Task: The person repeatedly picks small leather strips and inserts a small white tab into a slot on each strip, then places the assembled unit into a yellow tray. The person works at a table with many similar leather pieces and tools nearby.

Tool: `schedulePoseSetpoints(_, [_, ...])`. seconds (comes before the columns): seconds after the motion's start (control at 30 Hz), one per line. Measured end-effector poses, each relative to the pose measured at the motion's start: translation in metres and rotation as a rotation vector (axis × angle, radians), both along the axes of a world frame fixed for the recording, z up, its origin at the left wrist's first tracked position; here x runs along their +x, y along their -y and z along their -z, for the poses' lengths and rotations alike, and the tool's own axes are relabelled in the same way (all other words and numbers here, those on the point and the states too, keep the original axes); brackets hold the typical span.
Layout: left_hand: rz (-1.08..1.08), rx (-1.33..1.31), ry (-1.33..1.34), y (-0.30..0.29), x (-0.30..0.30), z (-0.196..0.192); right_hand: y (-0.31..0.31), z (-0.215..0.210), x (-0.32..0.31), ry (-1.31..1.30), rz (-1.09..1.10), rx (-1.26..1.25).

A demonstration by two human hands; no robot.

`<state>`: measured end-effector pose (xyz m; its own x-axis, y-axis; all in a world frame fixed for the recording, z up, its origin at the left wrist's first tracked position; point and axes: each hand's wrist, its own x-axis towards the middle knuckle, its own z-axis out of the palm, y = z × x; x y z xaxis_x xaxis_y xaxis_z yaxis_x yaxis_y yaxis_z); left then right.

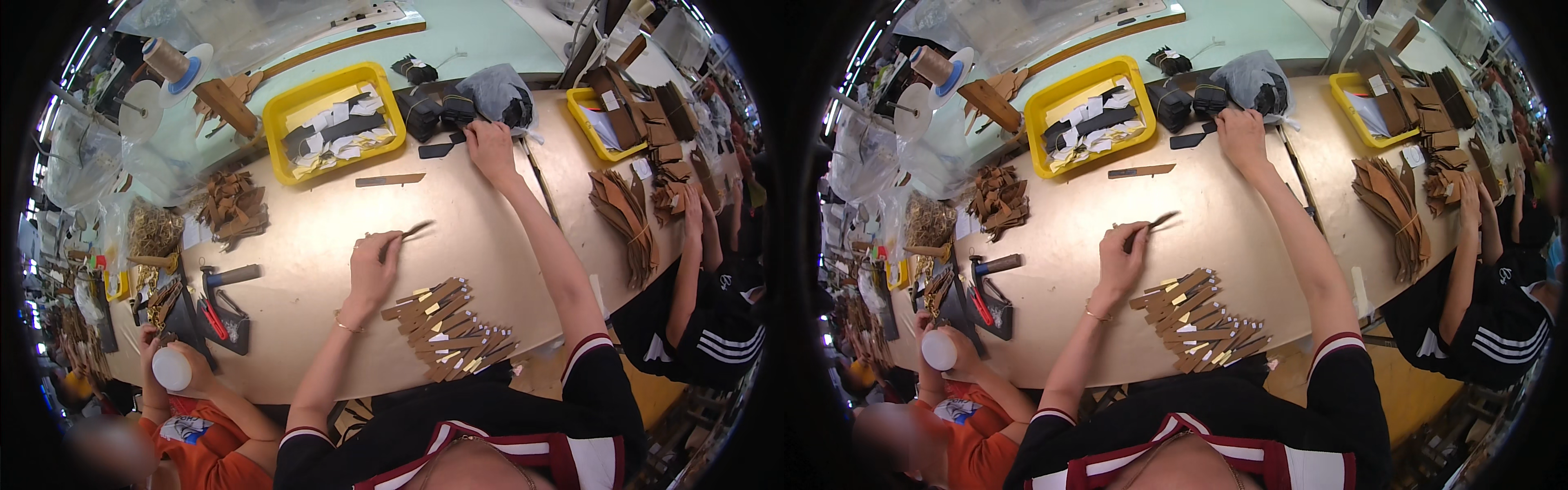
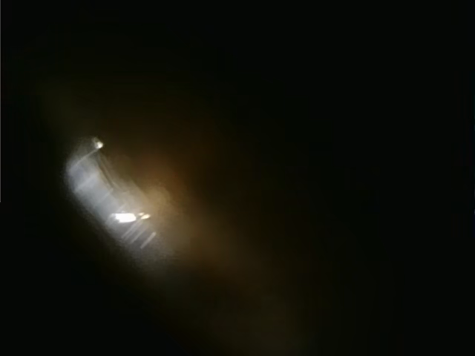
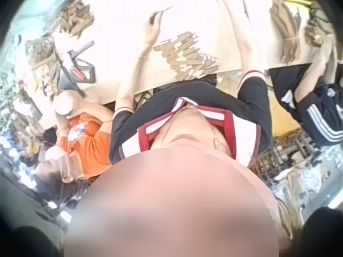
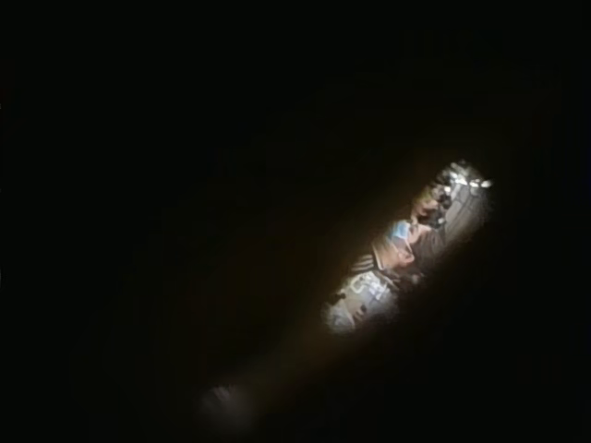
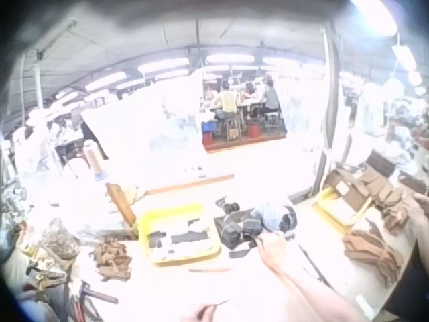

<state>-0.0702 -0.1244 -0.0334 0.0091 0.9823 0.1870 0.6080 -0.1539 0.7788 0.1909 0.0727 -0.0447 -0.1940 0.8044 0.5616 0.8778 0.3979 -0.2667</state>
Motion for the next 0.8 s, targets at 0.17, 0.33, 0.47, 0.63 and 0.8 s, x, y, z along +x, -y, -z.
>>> schedulePoseSetpoints(0.17, [0.005, -0.359, 0.019, -0.028, -0.016, -0.011, 0.002, -0.001, 0.002, -0.041, -0.009, 0.013])
schedulePoseSetpoints(0.33, [0.029, -0.634, -0.015, -0.055, -0.023, -0.026, 0.001, -0.002, 0.004, -0.063, -0.008, -0.025])
schedulePoseSetpoints(0.47, [0.040, -0.631, -0.047, -0.056, -0.024, -0.029, 0.005, 0.000, 0.008, -0.123, 0.004, -0.046])
schedulePoseSetpoints(0.63, [0.053, -0.592, -0.098, -0.054, -0.021, -0.025, 0.010, 0.005, 0.010, -0.220, 0.026, -0.034])
schedulePoseSetpoints(0.8, [0.021, -0.484, -0.238, -0.051, -0.014, -0.024, 0.008, 0.009, 0.010, -0.427, 0.184, -0.262])
